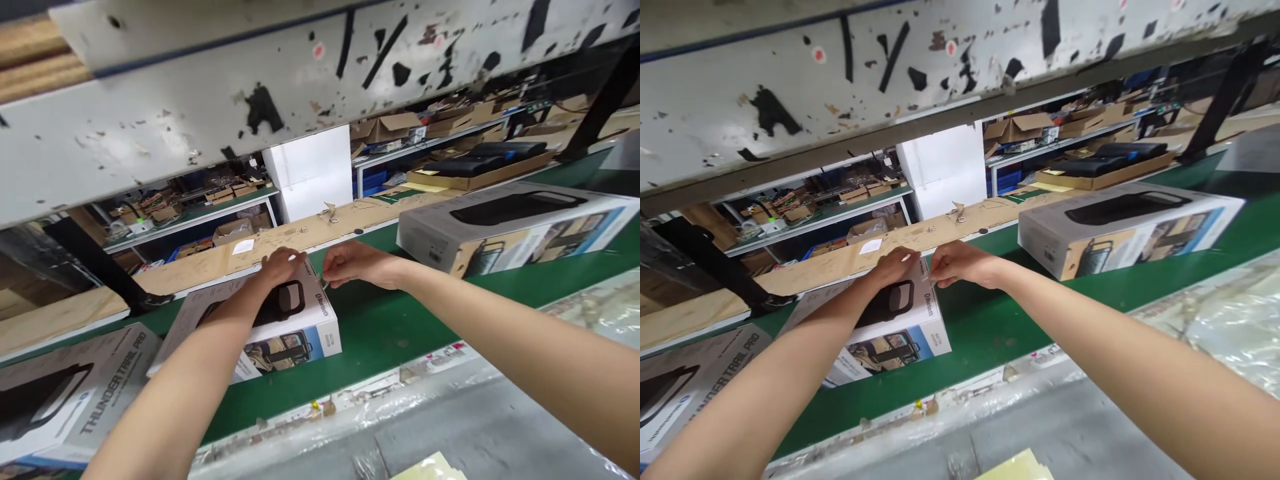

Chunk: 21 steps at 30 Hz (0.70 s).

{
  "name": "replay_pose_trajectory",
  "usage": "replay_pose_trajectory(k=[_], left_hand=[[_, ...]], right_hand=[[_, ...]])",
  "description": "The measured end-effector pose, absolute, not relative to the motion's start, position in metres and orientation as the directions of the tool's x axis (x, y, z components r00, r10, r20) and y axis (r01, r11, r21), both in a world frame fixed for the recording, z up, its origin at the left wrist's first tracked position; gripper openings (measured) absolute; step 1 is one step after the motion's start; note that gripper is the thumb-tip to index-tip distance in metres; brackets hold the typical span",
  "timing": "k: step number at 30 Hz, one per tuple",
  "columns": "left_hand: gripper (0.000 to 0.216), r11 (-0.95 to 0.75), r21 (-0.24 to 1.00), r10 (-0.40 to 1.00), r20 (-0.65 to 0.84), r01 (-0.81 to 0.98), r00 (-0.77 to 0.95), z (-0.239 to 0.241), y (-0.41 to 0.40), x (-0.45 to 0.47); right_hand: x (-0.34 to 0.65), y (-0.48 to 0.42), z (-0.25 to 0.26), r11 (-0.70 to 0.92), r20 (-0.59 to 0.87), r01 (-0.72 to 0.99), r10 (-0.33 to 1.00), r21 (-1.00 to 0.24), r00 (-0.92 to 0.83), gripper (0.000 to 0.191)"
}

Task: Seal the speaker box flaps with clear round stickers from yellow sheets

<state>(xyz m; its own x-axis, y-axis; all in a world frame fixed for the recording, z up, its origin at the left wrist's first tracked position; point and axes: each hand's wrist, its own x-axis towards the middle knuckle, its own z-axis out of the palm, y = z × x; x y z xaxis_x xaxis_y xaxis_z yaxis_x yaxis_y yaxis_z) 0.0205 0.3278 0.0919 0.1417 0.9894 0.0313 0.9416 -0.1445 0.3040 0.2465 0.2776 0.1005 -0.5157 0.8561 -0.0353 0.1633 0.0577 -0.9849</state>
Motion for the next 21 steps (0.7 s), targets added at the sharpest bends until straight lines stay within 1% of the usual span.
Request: replay_pose_trajectory(k=[2, 4, 6, 8, 11, 15, 18, 20, 21], left_hand=[[0.03, -0.144, 0.378, 0.983, -0.049, 0.914, 0.175, 0.091, 0.333, 0.039], [0.024, -0.111, 0.439, 0.976, -0.12, 0.892, 0.18, 0.092, 0.334, 0.047], [0.023, -0.068, 0.486, 0.971, -0.17, 0.871, 0.17, 0.093, 0.334, 0.047], [0.024, -0.025, 0.52, 0.966, -0.206, 0.854, 0.154, 0.095, 0.333, 0.044], [0.028, 0.02, 0.56, 0.959, -0.245, 0.829, 0.142, 0.095, 0.333, 0.04], [0.027, 0.036, 0.593, 0.953, -0.261, 0.805, 0.15, 0.095, 0.333, 0.037], [0.027, 0.032, 0.596, 0.956, -0.252, 0.802, 0.15, 0.094, 0.333, 0.034], [0.027, 0.026, 0.59, 0.957, -0.247, 0.807, 0.151, 0.094, 0.333, 0.032], [0.027, 0.022, 0.585, 0.958, -0.245, 0.811, 0.15, 0.094, 0.332, 0.031]], right_hand=[[0.243, 0.279, 0.099, -0.025, -0.086, 0.121, 0.846, -0.992, -0.526, 0.022], [0.238, 0.283, 0.096, -0.071, -0.117, 0.109, 0.856, -0.991, -0.503, 0.022], [0.23, 0.288, 0.092, -0.091, -0.131, 0.106, 0.874, -0.99, -0.469, 0.024], [0.22, 0.294, 0.088, -0.107, -0.146, 0.114, 0.887, -0.988, -0.438, 0.03], [0.206, 0.302, 0.083, -0.129, -0.191, 0.179, 0.9, -0.975, -0.391, 0.035], [0.203, 0.306, 0.083, -0.118, -0.24, 0.326, 0.9, -0.938, -0.364, 0.035], [0.214, 0.306, 0.084, -0.084, -0.253, 0.429, 0.9, -0.9, -0.356, 0.028], [0.221, 0.301, 0.081, -0.047, -0.229, 0.491, 0.92, -0.87, -0.319, 0.014], [0.223, 0.297, 0.077, -0.017, -0.194, 0.518, 0.938, -0.855, -0.288, 0.009]])
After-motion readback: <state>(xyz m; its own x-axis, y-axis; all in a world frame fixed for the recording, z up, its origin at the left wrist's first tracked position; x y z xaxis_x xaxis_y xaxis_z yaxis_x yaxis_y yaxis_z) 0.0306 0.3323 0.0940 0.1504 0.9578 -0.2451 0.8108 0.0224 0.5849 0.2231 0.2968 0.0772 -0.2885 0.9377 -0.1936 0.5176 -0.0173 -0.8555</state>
